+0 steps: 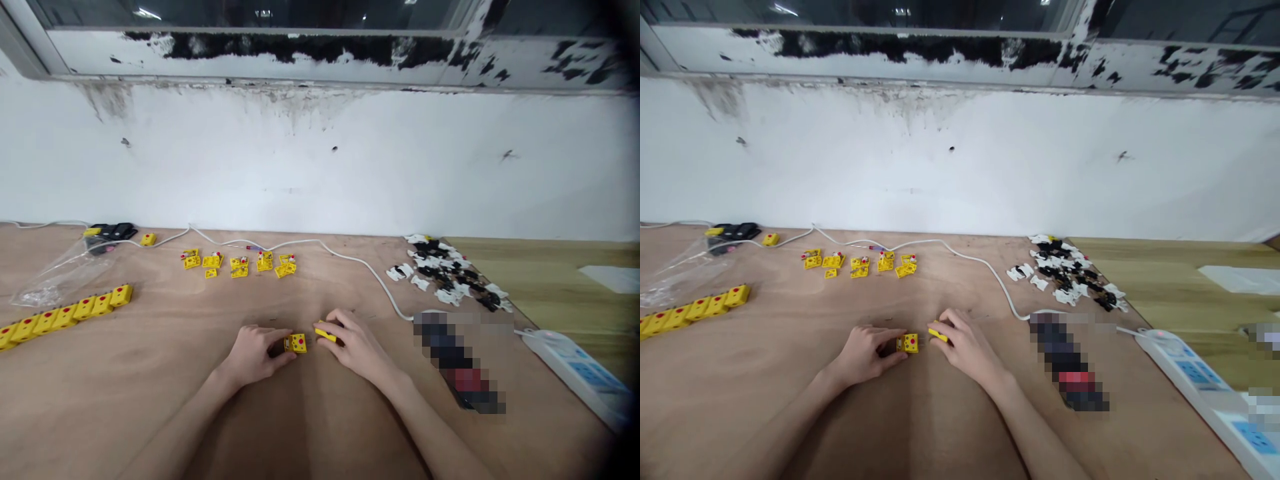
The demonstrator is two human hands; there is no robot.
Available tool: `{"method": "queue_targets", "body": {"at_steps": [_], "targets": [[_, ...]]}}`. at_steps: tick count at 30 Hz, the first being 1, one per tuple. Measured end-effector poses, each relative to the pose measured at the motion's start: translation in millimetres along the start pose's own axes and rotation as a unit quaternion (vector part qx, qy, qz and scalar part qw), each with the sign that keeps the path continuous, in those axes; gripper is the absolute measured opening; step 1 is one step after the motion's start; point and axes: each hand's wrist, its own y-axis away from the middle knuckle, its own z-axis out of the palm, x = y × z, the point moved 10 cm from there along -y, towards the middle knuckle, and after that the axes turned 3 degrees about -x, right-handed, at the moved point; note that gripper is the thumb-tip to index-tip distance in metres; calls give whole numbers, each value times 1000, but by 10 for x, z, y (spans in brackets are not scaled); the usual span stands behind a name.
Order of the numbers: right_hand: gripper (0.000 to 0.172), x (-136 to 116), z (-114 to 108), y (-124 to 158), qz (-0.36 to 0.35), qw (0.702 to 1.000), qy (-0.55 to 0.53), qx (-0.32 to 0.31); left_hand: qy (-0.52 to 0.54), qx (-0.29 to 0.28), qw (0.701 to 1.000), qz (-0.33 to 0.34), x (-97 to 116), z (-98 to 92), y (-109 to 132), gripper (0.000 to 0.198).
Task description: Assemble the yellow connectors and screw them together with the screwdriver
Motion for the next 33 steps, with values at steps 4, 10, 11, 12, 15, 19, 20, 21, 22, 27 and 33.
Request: {"method": "queue_targets", "body": {"at_steps": [4,10,11,12,15,19,20,21,22,27,33], "targets": [[49,-38,-70,26,3,996,-91,-23,5,-6,1000,-7,-3,-1,-2,39],[73,-29,-60,46,-22,995,-82,-54,9,-8,1000,-16,-12,-3,-3,41],[72,-41,-34,46,-22,995,-76,-64,9,-10,1000,-15,-13,3,-3,41],[71,-61,-15,45,-21,995,-72,-70,9,-11,1000,-15,-15,7,-3,41],[60,-133,-11,32,-20,995,-67,-67,9,-10,1000,-12,-17,11,-2,41],[43,-51,-46,20,45,998,-20,-31,9,-13,1000,-12,-27,24,-1,40],[45,-11,-40,24,63,998,-4,-27,10,-14,1000,-13,-30,27,-1,40],[45,21,-24,28,72,997,9,-28,11,-15,1000,-13,-32,29,-1,41],[42,41,-2,31,73,997,17,-33,12,-15,1000,-13,-32,29,-1,41],[21,57,-45,26,57,998,0,-2,5,-9,1000,-16,-24,13,-4,39],[35,-255,86,-43,16,994,-104,5,11,-13,1000,-22,-35,-3,-2,46]]}}
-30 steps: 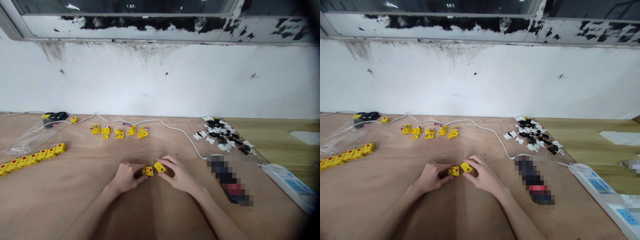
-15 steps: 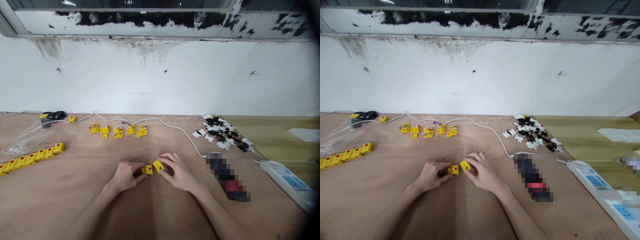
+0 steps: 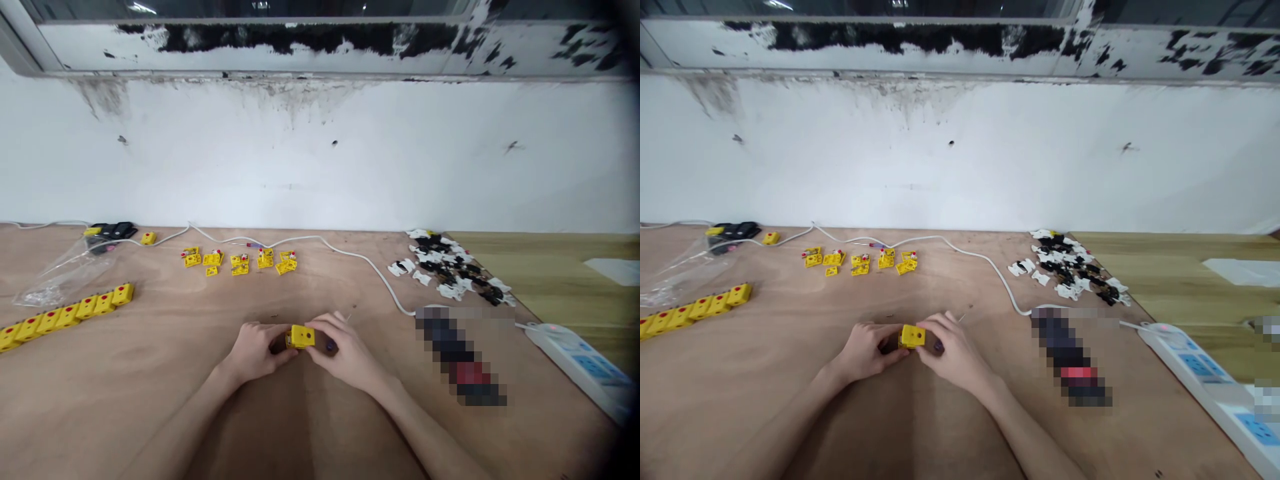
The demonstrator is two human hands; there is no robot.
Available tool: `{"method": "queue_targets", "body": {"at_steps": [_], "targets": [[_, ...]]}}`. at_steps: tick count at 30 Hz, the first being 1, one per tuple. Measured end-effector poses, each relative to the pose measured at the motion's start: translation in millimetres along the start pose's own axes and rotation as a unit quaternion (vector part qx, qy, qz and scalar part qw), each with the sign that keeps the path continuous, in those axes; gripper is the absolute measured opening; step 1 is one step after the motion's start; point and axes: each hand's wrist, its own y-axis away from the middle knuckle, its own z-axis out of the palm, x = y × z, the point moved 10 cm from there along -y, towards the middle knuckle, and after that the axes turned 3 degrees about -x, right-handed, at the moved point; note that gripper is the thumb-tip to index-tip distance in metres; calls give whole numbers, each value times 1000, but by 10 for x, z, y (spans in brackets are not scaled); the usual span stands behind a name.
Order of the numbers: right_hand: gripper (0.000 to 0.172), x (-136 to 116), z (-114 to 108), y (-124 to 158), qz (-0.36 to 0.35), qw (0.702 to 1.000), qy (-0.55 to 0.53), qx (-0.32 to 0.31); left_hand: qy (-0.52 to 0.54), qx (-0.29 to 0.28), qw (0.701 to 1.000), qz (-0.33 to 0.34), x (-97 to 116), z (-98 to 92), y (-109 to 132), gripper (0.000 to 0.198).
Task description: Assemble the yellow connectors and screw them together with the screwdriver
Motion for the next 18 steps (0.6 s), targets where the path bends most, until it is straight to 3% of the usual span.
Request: {"method": "queue_targets", "body": {"at_steps": [3,8,18], "targets": [[34,-78,144,-29,-7,1000,2,-20,19,6,1000,-8,-16,-43,3,60],[31,-48,167,-56,7,999,10,-37,39,4,999,27,72,-86,5,36],[36,20,190,-50,21,997,59,-43,-14,1,999,49,74,-32,-21,27]]}}
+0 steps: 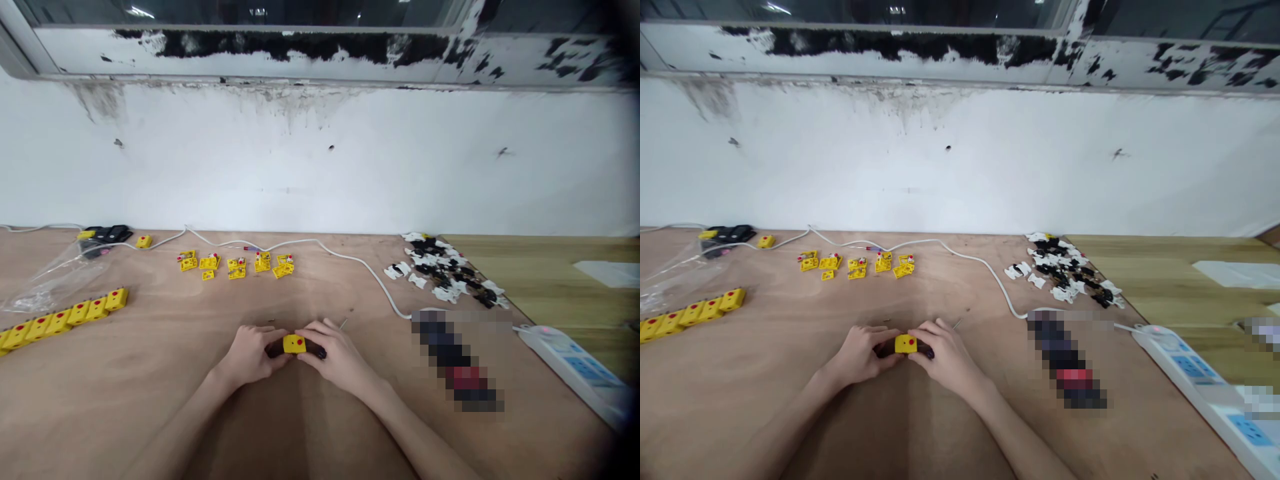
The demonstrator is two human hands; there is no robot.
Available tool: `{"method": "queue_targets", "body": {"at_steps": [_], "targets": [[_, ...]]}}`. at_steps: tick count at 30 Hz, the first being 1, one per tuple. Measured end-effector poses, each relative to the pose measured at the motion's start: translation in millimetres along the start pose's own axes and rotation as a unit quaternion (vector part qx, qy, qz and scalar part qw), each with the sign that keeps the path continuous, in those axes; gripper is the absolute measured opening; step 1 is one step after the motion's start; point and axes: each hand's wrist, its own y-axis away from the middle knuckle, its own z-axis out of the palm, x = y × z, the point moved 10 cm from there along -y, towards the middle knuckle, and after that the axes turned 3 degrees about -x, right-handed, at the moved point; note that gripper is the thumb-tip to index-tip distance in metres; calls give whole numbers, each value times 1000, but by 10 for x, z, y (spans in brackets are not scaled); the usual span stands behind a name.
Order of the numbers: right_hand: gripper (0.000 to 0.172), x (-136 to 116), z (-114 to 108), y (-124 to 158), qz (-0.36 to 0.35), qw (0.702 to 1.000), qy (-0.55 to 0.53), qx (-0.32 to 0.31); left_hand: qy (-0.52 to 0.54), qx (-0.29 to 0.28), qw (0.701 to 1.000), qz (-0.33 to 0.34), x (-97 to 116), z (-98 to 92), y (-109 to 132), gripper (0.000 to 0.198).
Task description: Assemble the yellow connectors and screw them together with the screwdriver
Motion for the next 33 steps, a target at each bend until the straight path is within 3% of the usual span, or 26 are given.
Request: {"method": "queue_targets", "body": {"at_steps": [6,8,10,12,13,14,15,17,19,21,25,27,31,33], "targets": [[67,48,50,89,-24,999,-41,14,2,5,1000,-4,-8,23,-1,31],[70,29,9,114,-33,997,-64,16,14,12,1000,-2,-4,18,23,41],[63,-4,-72,143,-47,995,-83,27,31,19,999,-3,-16,2,48,59],[35,1,-230,187,-55,990,-100,85,45,31,998,-9,-59,-33,67,68],[16,36,-329,220,-52,984,-112,130,48,48,998,-19,-102,-70,74,62],[12,95,-432,266,-43,974,-128,184,44,71,996,-33,-157,-120,80,52],[26,175,-528,322,-29,958,-155,240,34,99,993,-47,-217,-179,86,40],[46,391,-665,443,5,904,-256,342,-7,151,986,-66,-309,-278,95,26],[54,573,-712,508,27,842,-362,400,-52,175,981,-67,-353,-307,81,21],[56,661,-681,447,39,803,-452,386,-78,180,978,-63,-376,-288,59,17],[45,746,-527,248,92,772,-555,295,-76,180,979,-62,-389,-238,41,18],[39,813,-541,250,117,783,-531,301,-68,170,981,-63,-382,-216,33,17],[30,779,-694,311,109,888,-332,300,-59,153,985,-58,-357,-207,18,16],[27,698,-720,350,81,923,-248,283,-49,167,983,-54,-346,-245,28,16]]}}
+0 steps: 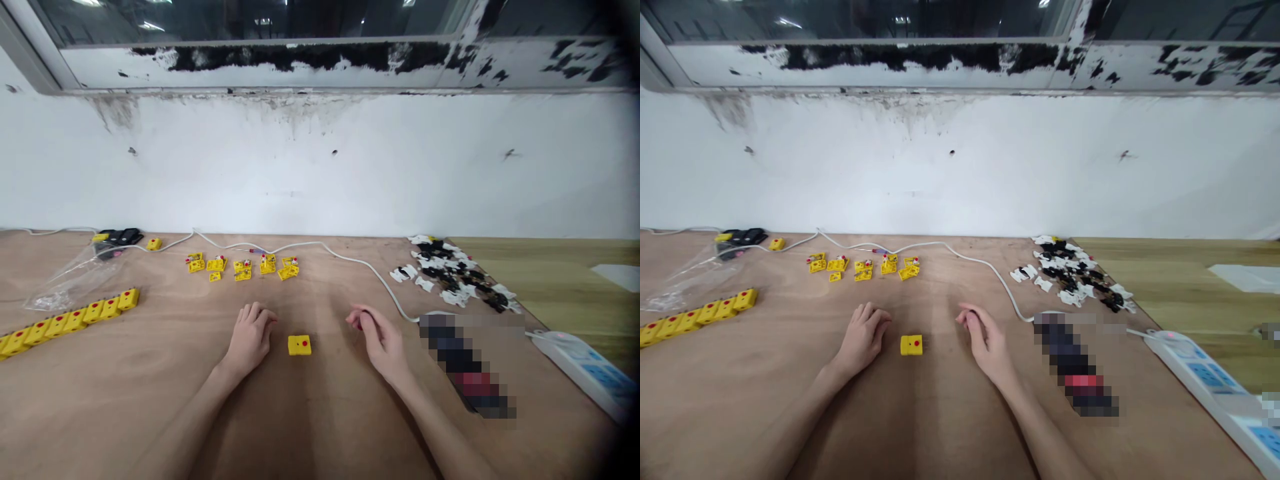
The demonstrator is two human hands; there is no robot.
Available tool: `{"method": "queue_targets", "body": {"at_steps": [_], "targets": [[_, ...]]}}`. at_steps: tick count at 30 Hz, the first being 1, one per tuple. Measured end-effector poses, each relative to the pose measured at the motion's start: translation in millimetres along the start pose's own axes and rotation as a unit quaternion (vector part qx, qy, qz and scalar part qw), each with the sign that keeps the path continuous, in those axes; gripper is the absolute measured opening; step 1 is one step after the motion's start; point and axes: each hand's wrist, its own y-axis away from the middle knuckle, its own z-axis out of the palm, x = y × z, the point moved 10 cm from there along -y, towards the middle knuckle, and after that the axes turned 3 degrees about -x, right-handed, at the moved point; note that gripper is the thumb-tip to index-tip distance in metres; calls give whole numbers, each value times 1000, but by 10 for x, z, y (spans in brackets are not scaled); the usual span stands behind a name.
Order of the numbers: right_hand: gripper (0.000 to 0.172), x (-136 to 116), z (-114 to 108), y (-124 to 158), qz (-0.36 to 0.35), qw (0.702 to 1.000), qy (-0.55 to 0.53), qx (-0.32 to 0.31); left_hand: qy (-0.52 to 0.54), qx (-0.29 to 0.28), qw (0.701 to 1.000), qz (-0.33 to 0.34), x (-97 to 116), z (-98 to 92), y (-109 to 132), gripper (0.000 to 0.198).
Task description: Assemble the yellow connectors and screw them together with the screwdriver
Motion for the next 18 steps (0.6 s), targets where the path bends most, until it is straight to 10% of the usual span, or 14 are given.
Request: {"method": "queue_targets", "body": {"at_steps": [9,18], "targets": [[35,2,-143,115,-31,997,65,8,146,34,988,-22,115,-101,56,20],[40,109,-109,166,107,956,-232,147,289,38,956,-40,276,-16,150,23]]}}
